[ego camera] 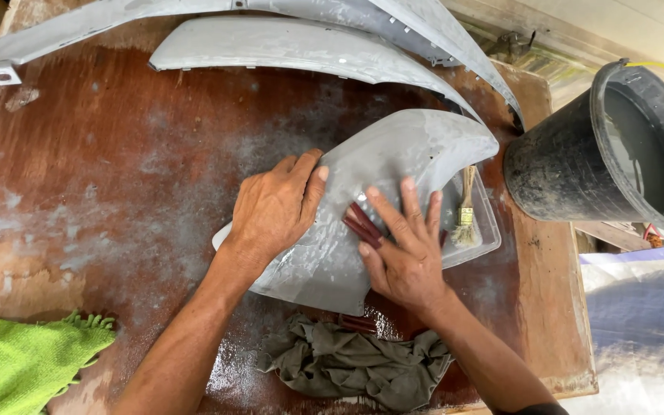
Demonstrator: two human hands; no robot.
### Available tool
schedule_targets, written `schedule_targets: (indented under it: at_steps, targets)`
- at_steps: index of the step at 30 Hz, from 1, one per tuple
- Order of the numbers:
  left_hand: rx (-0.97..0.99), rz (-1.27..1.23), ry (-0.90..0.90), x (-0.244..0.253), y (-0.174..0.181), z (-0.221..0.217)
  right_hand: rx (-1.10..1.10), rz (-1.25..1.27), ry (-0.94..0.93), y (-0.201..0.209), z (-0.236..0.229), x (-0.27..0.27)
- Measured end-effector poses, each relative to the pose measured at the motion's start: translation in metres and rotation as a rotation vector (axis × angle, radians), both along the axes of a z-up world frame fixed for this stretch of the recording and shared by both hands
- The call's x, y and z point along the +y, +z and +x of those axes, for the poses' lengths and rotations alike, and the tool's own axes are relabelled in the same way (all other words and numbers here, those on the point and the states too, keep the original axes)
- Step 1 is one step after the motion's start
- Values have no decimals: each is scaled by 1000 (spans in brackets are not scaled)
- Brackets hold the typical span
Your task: The person sands a grey plastic car part on a wooden table using a sanding block. They hold the part with one hand and rub the surface with the block in the other, occasionally dipping the block into a container of water. The person also uses a brush to clean the surface of the part.
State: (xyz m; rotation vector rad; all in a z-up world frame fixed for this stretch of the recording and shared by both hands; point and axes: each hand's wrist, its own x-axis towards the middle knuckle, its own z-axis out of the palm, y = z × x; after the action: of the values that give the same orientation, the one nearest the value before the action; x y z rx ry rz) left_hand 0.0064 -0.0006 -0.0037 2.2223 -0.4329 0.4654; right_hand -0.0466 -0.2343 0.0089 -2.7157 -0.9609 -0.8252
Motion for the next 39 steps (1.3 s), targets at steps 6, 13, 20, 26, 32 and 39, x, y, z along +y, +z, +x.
schedule_targets:
  at_steps: [6,13,20,26,32,39]
  targets:
    - [17,-25,-13,1,0,1,-76,62,-134,42,29,-7]
    - [61,-86,-28,4,2,0,19,-52,-14,-4,-1,14]
    - [77,-124,-33,5,6,-4,-17,-101,-120,10,10,12]
    - [83,-136,-45,7,6,-2,42,-273,-71,-13,-16,23]
    - [90,-146,-45,6,6,-3,-8,-213,-104,-5,4,9]
    - [104,-153,-69,9,7,-4,74,-252,-20,-16,-42,35]
